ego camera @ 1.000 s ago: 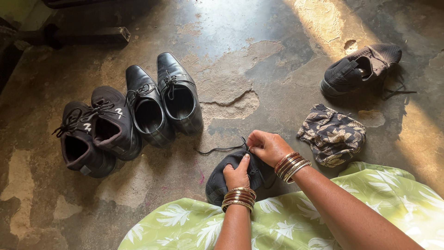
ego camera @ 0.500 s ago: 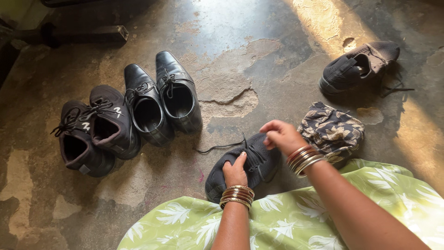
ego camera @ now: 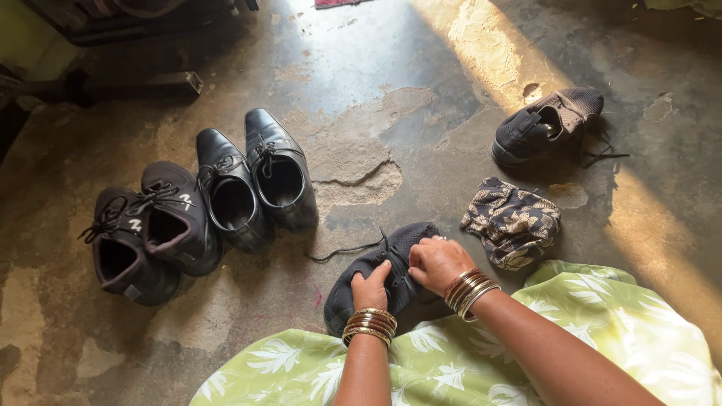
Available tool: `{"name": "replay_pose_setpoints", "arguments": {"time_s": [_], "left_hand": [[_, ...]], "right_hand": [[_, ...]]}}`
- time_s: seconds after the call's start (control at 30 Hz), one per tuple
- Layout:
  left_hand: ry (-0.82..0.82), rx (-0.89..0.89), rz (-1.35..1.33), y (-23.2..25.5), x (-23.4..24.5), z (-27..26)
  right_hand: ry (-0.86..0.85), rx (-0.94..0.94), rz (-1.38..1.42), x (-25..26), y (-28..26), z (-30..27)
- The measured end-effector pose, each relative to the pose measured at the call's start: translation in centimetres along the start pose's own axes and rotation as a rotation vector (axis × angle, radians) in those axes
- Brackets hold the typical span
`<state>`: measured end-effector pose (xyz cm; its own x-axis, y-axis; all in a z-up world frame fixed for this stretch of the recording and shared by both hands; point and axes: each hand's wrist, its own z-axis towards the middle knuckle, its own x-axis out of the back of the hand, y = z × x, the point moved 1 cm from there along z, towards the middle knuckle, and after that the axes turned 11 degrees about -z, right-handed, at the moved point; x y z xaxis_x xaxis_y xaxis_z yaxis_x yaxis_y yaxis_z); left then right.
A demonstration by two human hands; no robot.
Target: The person unlaces a black sneaker, removes the laces, wipes the shoe with a patterned cloth, and then relaces the same shoe. The person handles one shoe at a time and places it back on the floor after relacing.
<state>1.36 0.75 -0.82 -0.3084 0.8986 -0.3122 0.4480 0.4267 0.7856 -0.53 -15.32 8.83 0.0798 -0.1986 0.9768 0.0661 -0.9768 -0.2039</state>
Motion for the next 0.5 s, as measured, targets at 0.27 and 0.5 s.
{"name": "replay_pose_setpoints", "arguments": {"time_s": [0.27,0.5], "left_hand": [[-0.080,-0.011,0.044,-1.3,0.5,0.9],[-0.076,-0.028,0.281,-0.8,0.9,0.2]], "right_hand": [[-0.102,-0.189,0.071,-0.8,0.7,-0.4],[-0.020,-0.377,1.004,-3.7,3.6,1.0]]}}
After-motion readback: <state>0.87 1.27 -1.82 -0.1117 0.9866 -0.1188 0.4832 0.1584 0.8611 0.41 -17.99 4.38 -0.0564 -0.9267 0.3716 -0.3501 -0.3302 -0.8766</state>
